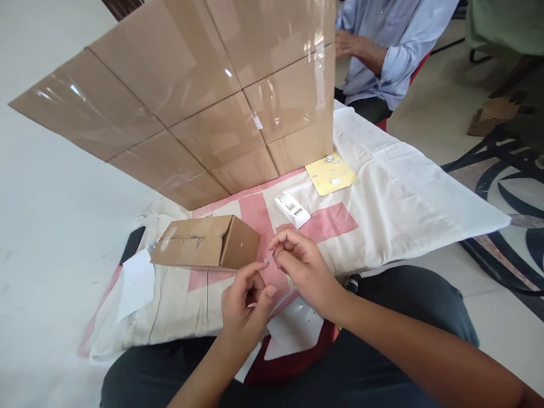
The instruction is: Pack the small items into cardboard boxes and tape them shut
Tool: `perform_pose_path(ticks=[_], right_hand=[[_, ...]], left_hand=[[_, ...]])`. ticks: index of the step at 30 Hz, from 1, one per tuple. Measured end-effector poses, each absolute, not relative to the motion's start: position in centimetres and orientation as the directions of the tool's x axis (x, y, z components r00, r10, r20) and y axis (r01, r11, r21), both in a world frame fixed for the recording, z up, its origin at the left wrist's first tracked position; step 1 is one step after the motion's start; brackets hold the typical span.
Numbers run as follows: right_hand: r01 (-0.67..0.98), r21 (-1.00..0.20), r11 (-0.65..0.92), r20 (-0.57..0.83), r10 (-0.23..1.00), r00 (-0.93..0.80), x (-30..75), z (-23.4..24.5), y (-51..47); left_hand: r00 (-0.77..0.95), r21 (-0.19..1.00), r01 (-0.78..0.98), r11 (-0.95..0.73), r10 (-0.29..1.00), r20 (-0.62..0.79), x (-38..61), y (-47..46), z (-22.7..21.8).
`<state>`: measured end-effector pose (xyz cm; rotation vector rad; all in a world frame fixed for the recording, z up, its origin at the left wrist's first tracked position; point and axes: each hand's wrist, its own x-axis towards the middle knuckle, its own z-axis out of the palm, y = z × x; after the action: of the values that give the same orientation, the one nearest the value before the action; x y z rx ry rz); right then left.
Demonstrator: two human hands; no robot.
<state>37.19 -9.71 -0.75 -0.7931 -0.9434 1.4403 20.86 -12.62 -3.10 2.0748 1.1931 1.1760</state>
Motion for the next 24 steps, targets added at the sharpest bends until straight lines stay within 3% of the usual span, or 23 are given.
perform_pose_path(ticks=[4, 9, 12, 17, 24], right_hand=[[-0.441, -0.895, -0.067, 0.01, 0.986, -0.169, 35.5, -0.6, -10.2], [-0.458, -0.824, -0.334, -0.198, 0.927, -0.318, 33.3, -1.2, -9.5], [-0.436, -0.791, -0.429, -0.276, 0.887, -0.371, 32.0, -1.6, -8.9], [-0.395, -0.796, -0.459, -0.32, 0.872, -0.37, 30.6, -2.5, -8.1], [-0.346, -0.821, -0.454, -0.331, 0.872, -0.361, 31.0, -2.8, -8.1]], left_hand=[[0.32, 0.721, 0.418, -0.552, 0.833, 0.453, 19.3, -11.3, -2.3], [0.396, 0.718, 0.363, -0.594, 0.796, 0.458, 17.4, -10.3, -2.8], [0.349, 0.766, 0.332, -0.551, 0.826, 0.443, 15.8, -10.2, -4.3], [0.338, 0.831, 0.277, -0.483, 0.858, 0.386, 14.4, -9.7, -5.3], [0.405, 0.806, 0.317, -0.5, 0.84, 0.362, 14.1, -8.6, -3.4]])
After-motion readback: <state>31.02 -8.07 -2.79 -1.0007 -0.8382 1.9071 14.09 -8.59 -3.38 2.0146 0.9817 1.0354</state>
